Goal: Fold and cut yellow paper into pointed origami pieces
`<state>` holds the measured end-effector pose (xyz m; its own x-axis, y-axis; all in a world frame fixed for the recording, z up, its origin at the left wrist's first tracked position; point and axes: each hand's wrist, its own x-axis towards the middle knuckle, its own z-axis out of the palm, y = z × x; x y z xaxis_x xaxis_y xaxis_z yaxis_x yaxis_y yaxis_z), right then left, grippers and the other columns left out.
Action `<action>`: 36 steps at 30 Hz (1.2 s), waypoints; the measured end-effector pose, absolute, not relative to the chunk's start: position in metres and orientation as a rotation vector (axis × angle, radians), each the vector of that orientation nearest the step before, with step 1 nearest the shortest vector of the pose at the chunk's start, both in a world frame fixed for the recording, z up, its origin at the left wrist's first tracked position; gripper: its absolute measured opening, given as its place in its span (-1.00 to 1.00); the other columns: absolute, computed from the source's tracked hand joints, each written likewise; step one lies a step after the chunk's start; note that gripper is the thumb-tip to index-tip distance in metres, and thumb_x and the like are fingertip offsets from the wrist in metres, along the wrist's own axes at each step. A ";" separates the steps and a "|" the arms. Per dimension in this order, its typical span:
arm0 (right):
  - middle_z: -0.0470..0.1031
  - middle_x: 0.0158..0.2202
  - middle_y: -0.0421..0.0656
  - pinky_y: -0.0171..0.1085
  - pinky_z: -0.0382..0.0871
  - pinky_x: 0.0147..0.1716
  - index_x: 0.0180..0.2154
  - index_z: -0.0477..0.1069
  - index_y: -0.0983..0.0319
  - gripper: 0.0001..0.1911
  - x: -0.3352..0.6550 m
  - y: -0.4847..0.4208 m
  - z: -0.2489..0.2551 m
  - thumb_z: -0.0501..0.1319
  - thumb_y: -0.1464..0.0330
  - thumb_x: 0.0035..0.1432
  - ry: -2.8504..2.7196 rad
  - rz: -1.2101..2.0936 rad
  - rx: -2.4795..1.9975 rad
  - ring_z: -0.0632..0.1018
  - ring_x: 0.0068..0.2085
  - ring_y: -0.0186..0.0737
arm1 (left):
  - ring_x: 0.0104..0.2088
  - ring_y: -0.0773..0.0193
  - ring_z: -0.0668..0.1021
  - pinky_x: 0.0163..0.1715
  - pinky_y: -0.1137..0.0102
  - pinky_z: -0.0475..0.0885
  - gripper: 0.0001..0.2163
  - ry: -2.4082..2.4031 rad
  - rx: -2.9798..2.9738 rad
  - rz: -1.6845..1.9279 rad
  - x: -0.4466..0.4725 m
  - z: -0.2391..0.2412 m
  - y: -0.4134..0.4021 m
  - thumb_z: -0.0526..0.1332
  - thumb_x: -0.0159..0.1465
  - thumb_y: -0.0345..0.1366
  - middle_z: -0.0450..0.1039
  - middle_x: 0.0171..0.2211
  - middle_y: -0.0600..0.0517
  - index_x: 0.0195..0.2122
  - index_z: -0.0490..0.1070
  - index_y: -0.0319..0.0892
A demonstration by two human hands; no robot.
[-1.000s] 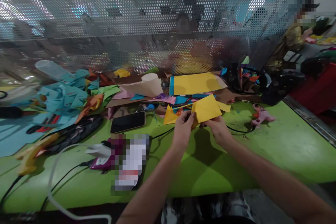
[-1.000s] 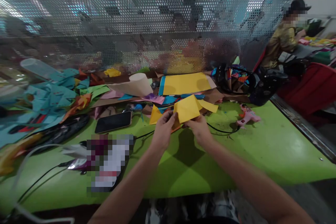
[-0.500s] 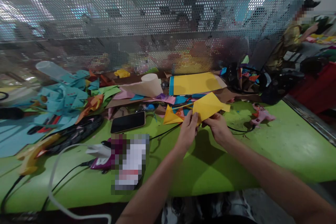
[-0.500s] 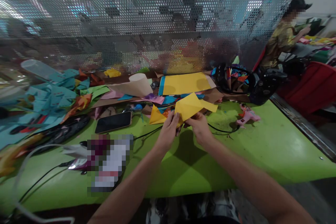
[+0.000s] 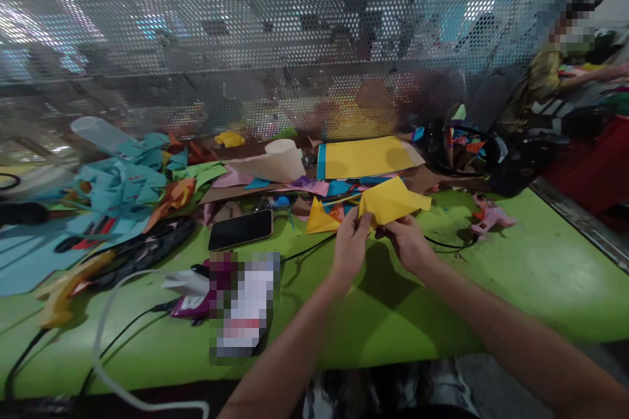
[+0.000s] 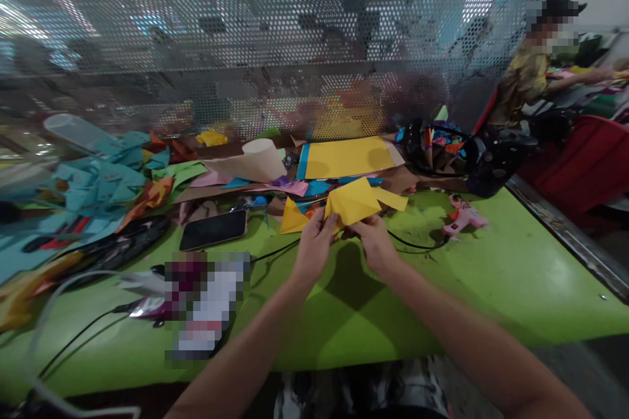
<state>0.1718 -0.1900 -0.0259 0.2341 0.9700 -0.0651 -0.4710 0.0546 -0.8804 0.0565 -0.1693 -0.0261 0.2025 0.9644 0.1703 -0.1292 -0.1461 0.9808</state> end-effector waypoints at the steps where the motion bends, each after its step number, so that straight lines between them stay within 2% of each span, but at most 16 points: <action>1: 0.51 -0.53 -0.25 -0.28 0.35 -0.49 -0.48 0.49 0.20 -0.83 0.172 -0.191 -0.023 0.37 0.36 -0.26 -0.677 1.259 -0.938 0.42 -0.55 -0.32 | -0.26 0.31 0.44 -0.21 0.48 0.35 -0.84 0.909 1.343 1.230 0.056 -0.025 -0.169 0.20 0.29 -0.19 0.45 -0.26 0.04 -0.23 0.44 -0.17; 3: 0.49 -0.54 -0.24 -0.25 0.38 -0.44 -0.49 0.48 0.19 -0.89 0.171 -0.193 -0.018 0.29 0.33 -0.18 -0.704 1.326 -0.900 0.44 -0.53 -0.29 | -0.23 0.30 0.46 -0.18 0.47 0.36 -0.84 0.932 1.328 1.259 0.054 -0.023 -0.168 0.19 0.30 -0.21 0.47 -0.22 0.03 -0.21 0.44 -0.17; 5: 0.50 -0.52 -0.23 -0.25 0.39 -0.38 -0.47 0.49 0.19 -0.88 0.170 -0.194 -0.015 0.24 0.34 -0.17 -0.732 1.384 -0.850 0.48 -0.47 -0.26 | -0.22 0.29 0.47 -0.19 0.46 0.38 -0.83 0.929 1.283 1.275 0.053 -0.020 -0.167 0.17 0.30 -0.21 0.48 -0.21 0.02 -0.17 0.44 -0.16; 8: 0.52 -0.48 -0.23 -0.31 0.36 -0.37 -0.42 0.52 0.20 -0.84 0.169 -0.194 -0.018 0.33 0.36 -0.19 -0.745 1.417 -0.833 0.46 -0.45 -0.31 | -0.23 0.29 0.47 -0.19 0.45 0.38 -0.84 0.936 1.285 1.292 0.054 -0.018 -0.168 0.18 0.29 -0.21 0.47 -0.24 0.02 -0.20 0.44 -0.16; 12: 0.54 -0.44 -0.22 -0.34 0.27 -0.47 -0.38 0.54 0.22 -0.70 0.169 -0.190 -0.028 0.48 0.28 -0.24 -0.740 1.342 -0.920 0.38 -0.49 -0.37 | -0.26 0.30 0.46 -0.20 0.47 0.37 -0.83 0.919 1.289 1.267 0.057 -0.018 -0.171 0.24 0.25 -0.16 0.45 -0.29 0.04 -0.27 0.44 -0.15; 15: 0.56 -0.43 -0.19 -0.33 0.27 -0.48 -0.39 0.55 0.22 -0.65 0.173 -0.189 -0.033 0.52 0.26 -0.29 -0.725 1.293 -0.958 0.39 -0.48 -0.34 | -0.36 0.34 0.45 -0.34 0.49 0.36 -0.72 0.889 1.203 1.188 0.056 -0.018 -0.174 0.25 0.23 -0.01 0.43 -0.34 0.07 -0.25 0.41 -0.13; 19: 0.56 -0.40 -0.19 -0.35 0.27 -0.49 -0.39 0.55 0.23 -0.68 0.178 -0.188 -0.031 0.51 0.24 -0.23 -0.729 1.231 -0.962 0.39 -0.48 -0.37 | -0.63 0.41 0.27 -0.62 0.47 0.18 -0.59 0.880 1.199 1.064 0.047 -0.013 -0.174 0.16 0.24 0.15 0.28 -0.62 0.14 -0.41 0.31 -0.13; 21: 0.55 -0.41 -0.21 -0.36 0.26 -0.50 -0.40 0.54 0.23 -0.70 0.180 -0.188 -0.029 0.51 0.26 -0.21 -0.719 1.212 -0.954 0.37 -0.50 -0.39 | -0.66 0.41 0.27 -0.65 0.47 0.17 -0.60 0.823 1.273 1.022 0.042 -0.010 -0.171 0.15 0.26 0.13 0.30 -0.64 0.13 -0.44 0.28 -0.13; 26: 0.54 -0.43 -0.23 -0.34 0.25 -0.51 -0.42 0.52 0.23 -0.71 0.182 -0.187 -0.025 0.51 0.27 -0.22 -0.675 1.162 -0.964 0.36 -0.52 -0.40 | -0.64 0.41 0.37 -0.65 0.51 0.24 -0.67 0.792 1.352 0.941 0.036 -0.006 -0.163 0.21 0.23 0.04 0.40 -0.59 0.11 -0.36 0.33 -0.16; 31: 0.52 -0.48 -0.23 -0.31 0.27 -0.52 -0.43 0.53 0.24 -0.69 0.182 -0.186 -0.022 0.51 0.27 -0.27 -0.664 1.162 -0.978 0.38 -0.55 -0.38 | -0.63 0.42 0.40 -0.64 0.53 0.27 -0.66 0.800 1.336 0.941 0.037 -0.007 -0.160 0.26 0.18 0.03 0.40 -0.60 0.12 -0.36 0.32 -0.17; 36: 0.50 -0.49 -0.23 -0.31 0.28 -0.53 -0.41 0.54 0.24 -0.69 0.181 -0.186 -0.022 0.51 0.28 -0.27 -0.664 1.160 -0.952 0.38 -0.56 -0.38 | -0.67 0.46 0.36 -0.67 0.55 0.21 -0.66 0.847 1.298 0.957 0.038 -0.013 -0.156 0.31 0.12 0.01 0.37 -0.64 0.15 -0.36 0.33 -0.18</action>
<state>0.1806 -0.1859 -0.0220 0.2899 0.9564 -0.0348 -0.4538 0.1053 -0.8849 0.0383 -0.1561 -0.0126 0.3859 0.9224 0.0172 -0.0956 0.0215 0.9952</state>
